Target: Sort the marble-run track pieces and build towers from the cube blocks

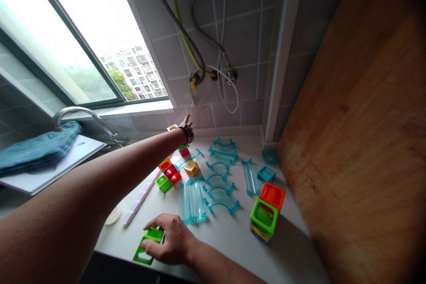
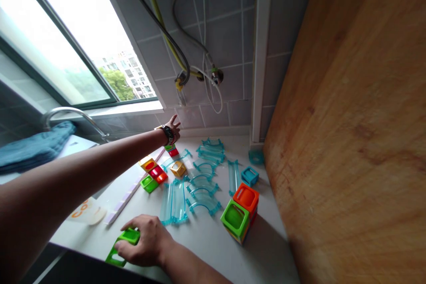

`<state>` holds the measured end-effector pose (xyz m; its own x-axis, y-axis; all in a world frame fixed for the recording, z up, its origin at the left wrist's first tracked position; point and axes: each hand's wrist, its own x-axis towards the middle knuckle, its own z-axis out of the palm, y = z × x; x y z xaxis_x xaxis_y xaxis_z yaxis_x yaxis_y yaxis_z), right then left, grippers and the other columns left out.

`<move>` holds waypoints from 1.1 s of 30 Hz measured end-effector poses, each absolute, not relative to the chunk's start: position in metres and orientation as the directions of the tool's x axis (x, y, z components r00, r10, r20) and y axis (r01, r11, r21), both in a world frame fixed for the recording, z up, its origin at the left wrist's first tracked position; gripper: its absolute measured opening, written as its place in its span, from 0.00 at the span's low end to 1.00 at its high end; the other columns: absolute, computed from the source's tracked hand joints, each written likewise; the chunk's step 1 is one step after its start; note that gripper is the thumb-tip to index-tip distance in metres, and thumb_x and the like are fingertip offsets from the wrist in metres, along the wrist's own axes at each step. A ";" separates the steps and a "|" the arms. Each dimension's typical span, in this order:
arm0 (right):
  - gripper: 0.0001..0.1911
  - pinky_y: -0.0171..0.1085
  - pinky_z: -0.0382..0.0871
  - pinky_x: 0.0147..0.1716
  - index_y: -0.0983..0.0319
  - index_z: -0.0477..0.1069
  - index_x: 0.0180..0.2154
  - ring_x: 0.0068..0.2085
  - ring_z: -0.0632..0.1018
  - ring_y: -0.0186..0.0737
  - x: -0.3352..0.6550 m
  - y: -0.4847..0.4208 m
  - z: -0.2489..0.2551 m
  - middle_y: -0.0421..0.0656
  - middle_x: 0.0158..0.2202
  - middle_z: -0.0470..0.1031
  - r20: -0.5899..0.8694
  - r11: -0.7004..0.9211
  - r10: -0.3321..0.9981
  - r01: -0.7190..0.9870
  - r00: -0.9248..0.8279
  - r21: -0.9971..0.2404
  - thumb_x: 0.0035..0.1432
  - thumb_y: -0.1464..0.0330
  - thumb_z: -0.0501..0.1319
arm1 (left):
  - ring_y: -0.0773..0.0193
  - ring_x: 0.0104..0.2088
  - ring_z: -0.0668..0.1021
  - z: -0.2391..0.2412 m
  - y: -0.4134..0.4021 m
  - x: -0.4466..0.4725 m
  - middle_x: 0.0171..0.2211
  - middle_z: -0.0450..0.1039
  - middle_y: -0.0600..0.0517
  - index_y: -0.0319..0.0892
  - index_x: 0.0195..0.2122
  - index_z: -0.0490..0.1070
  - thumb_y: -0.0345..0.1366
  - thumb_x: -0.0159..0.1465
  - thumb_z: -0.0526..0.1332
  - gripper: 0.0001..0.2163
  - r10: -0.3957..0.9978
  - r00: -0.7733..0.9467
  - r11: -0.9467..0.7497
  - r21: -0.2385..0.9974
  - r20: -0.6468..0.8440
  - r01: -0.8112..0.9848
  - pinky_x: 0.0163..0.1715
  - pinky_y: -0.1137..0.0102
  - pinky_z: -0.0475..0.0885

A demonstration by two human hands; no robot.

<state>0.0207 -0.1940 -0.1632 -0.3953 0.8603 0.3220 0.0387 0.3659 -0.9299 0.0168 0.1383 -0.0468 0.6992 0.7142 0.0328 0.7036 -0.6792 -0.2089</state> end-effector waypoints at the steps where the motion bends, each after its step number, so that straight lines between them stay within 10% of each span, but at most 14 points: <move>1: 0.19 0.35 0.75 0.48 0.60 0.81 0.47 0.43 0.83 0.44 0.020 -0.194 -0.163 0.45 0.42 0.84 0.324 0.369 0.859 0.039 -0.397 -0.929 0.54 0.60 0.70 | 0.34 0.63 0.70 -0.048 0.139 0.019 0.43 0.82 0.42 0.47 0.41 0.84 0.38 0.48 0.75 0.18 0.734 0.679 -0.661 -0.239 -0.009 0.711 0.67 0.35 0.47; 9: 0.19 0.35 0.75 0.49 0.59 0.81 0.48 0.44 0.83 0.43 0.021 -0.196 -0.163 0.45 0.44 0.84 0.323 0.379 0.845 0.051 -0.426 -0.924 0.55 0.61 0.69 | 0.47 0.63 0.71 -0.048 0.125 0.030 0.60 0.72 0.43 0.41 0.58 0.73 0.47 0.69 0.64 0.21 0.810 0.567 -0.573 -0.400 -0.148 0.715 0.65 0.42 0.60; 16: 0.18 0.36 0.76 0.47 0.59 0.81 0.47 0.42 0.83 0.44 0.024 -0.197 -0.159 0.45 0.42 0.84 0.314 0.372 0.854 0.063 -0.415 -0.926 0.54 0.61 0.69 | 0.37 0.55 0.76 -0.014 0.109 0.029 0.43 0.84 0.40 0.43 0.38 0.83 0.40 0.52 0.77 0.14 0.766 0.631 -0.620 -0.400 -0.122 0.675 0.64 0.33 0.45; 23: 0.18 0.37 0.76 0.46 0.59 0.81 0.47 0.40 0.82 0.43 0.025 -0.200 -0.154 0.44 0.41 0.83 0.300 0.362 0.858 0.077 -0.417 -0.929 0.54 0.62 0.70 | 0.47 0.57 0.76 0.031 0.064 0.013 0.51 0.80 0.41 0.42 0.47 0.78 0.44 0.66 0.66 0.13 0.730 0.640 -0.597 -0.234 0.239 0.768 0.60 0.52 0.65; 27: 0.18 0.36 0.77 0.39 0.60 0.80 0.48 0.35 0.81 0.41 0.025 -0.199 -0.155 0.44 0.39 0.83 0.287 0.324 0.888 0.046 -0.360 -0.945 0.56 0.62 0.69 | 0.58 0.52 0.80 0.017 -0.014 -0.014 0.53 0.78 0.43 0.42 0.57 0.69 0.45 0.74 0.54 0.16 0.692 0.545 -0.601 -0.039 0.474 0.798 0.54 0.63 0.74; 29: 0.19 0.36 0.77 0.36 0.61 0.78 0.50 0.35 0.81 0.41 0.024 -0.198 -0.156 0.45 0.40 0.82 0.295 0.314 0.906 0.015 -0.302 -0.949 0.59 0.63 0.67 | 0.58 0.48 0.82 -0.007 -0.062 -0.044 0.49 0.80 0.45 0.44 0.52 0.71 0.45 0.71 0.60 0.14 0.725 0.342 -0.628 0.369 0.598 0.685 0.50 0.64 0.77; 33: 0.22 0.38 0.79 0.39 0.61 0.70 0.57 0.45 0.82 0.45 0.024 -0.197 -0.160 0.50 0.47 0.79 0.330 0.326 0.932 -0.050 -0.150 -0.944 0.63 0.64 0.64 | 0.51 0.44 0.84 -0.069 -0.159 -0.119 0.42 0.82 0.45 0.42 0.47 0.72 0.51 0.67 0.63 0.17 0.933 -0.112 -0.248 0.839 0.341 0.485 0.43 0.60 0.81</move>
<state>0.0238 -0.1973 -0.1597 -0.1498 0.9320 0.3300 -0.0501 0.3261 -0.9440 -0.1188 -0.1591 -0.0694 -0.1122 0.9333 0.3411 0.4851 -0.2481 0.8385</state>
